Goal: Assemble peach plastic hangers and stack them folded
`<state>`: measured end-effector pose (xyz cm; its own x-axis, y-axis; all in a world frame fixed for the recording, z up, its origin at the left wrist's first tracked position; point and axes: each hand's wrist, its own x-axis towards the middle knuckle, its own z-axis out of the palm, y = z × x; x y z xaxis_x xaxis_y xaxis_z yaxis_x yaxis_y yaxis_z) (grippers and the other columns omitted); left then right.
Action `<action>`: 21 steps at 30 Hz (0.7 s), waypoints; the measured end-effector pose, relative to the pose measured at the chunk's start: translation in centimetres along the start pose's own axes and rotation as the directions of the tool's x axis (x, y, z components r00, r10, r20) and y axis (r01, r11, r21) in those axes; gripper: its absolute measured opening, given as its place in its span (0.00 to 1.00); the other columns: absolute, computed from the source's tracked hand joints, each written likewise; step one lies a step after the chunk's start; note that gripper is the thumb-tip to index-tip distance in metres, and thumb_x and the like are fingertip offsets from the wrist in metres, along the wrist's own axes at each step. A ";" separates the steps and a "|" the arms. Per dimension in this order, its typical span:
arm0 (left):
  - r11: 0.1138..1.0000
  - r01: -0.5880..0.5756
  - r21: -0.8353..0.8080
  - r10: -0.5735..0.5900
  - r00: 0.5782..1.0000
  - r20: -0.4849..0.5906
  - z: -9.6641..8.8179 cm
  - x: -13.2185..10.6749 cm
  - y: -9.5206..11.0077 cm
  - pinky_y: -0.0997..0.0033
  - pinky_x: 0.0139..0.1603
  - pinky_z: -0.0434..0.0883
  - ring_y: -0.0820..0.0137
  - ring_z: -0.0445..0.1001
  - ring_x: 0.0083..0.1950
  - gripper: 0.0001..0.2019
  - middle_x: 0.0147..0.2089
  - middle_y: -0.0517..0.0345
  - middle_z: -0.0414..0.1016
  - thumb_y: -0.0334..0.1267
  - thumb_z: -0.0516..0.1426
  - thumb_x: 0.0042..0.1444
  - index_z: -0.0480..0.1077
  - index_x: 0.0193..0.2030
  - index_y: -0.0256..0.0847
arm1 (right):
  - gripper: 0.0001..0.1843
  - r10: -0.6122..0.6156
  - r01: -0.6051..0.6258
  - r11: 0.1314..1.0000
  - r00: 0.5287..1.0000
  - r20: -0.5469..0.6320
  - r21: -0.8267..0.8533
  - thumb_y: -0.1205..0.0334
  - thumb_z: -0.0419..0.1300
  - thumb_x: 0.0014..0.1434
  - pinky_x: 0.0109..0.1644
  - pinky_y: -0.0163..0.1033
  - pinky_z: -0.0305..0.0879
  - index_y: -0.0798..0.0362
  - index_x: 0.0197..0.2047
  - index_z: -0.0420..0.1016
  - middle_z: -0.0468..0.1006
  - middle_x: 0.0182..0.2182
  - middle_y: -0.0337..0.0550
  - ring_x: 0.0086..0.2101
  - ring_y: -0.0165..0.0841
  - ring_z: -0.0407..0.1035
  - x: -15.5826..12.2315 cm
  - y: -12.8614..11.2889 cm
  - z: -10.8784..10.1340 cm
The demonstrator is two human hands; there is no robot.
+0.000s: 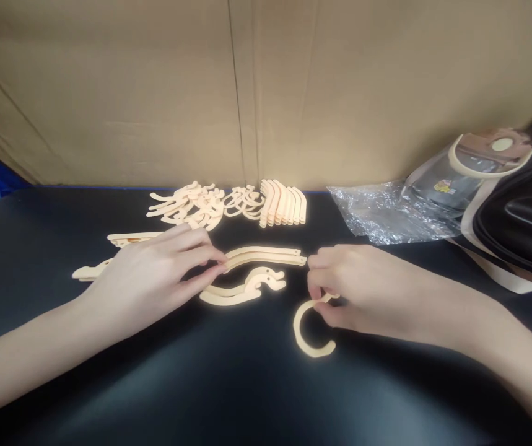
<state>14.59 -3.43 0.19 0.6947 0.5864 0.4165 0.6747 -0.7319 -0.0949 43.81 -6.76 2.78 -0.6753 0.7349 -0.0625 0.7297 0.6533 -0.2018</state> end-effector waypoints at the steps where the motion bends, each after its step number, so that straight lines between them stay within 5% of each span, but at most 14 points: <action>1: 1.000 -0.006 0.002 0.006 1.000 -0.008 0.1 -0.1 -0.1 0.72 0.28 0.64 0.69 0.72 0.36 0.13 0.35 0.58 0.74 0.37 0.51 0.67 0.76 0.36 0.39 | 0.07 0.004 -0.005 0.998 1.000 0.014 0.069 0.68 0.59 0.56 0.31 0.35 0.59 0.48 0.28 0.71 0.71 0.27 0.35 0.28 0.30 0.66 0.1 -0.3 -0.2; 5: 0.998 -0.058 0.029 0.059 0.997 -0.040 0.6 -0.3 -0.4 0.72 0.27 0.64 0.69 0.73 0.35 0.14 0.34 0.59 0.74 0.37 0.50 0.68 0.75 0.37 0.40 | 0.06 0.028 0.002 0.904 0.998 -0.065 0.427 0.65 0.62 0.57 0.28 0.32 0.57 0.50 0.29 0.70 0.68 0.23 0.33 0.25 0.26 0.62 0.6 -0.9 -0.7; 10: 0.988 -0.131 0.086 0.136 0.989 -0.052 1.4 -0.7 -0.8 0.72 0.28 0.64 0.69 0.73 0.34 0.16 0.35 0.59 0.74 0.37 0.46 0.69 0.74 0.38 0.40 | 0.07 0.233 0.073 0.654 0.928 -0.292 0.753 0.62 0.62 0.61 0.32 0.31 0.59 0.51 0.32 0.69 0.70 0.25 0.33 0.27 0.24 0.63 1.9 0.2 1.0; 15: 0.986 -0.161 0.049 0.165 0.981 -0.100 1.7 -0.9 -0.8 0.73 0.28 0.63 0.71 0.72 0.33 0.12 0.34 0.60 0.73 0.38 0.51 0.68 0.73 0.36 0.40 | 0.09 0.406 0.145 0.451 0.845 -0.347 0.880 0.57 0.63 0.61 0.33 0.32 0.59 0.51 0.33 0.71 0.68 0.22 0.32 0.25 0.25 0.61 3.3 1.8 3.5; 21: 0.998 -0.057 0.017 0.059 0.992 -0.116 1.8 -0.7 -0.3 0.72 0.26 0.60 0.71 0.70 0.31 0.11 0.33 0.61 0.71 0.45 0.58 0.62 0.70 0.34 0.40 | 0.11 0.464 0.132 0.419 0.819 -0.337 0.898 0.56 0.64 0.60 0.32 0.33 0.56 0.52 0.29 0.74 0.69 0.22 0.34 0.26 0.25 0.60 3.9 2.1 4.5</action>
<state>14.37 -2.97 -1.72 0.6996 0.4982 0.5121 0.6381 -0.7582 -0.1341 42.29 -3.34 -2.26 -0.1779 0.9666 0.1848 0.1198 0.2076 -0.9708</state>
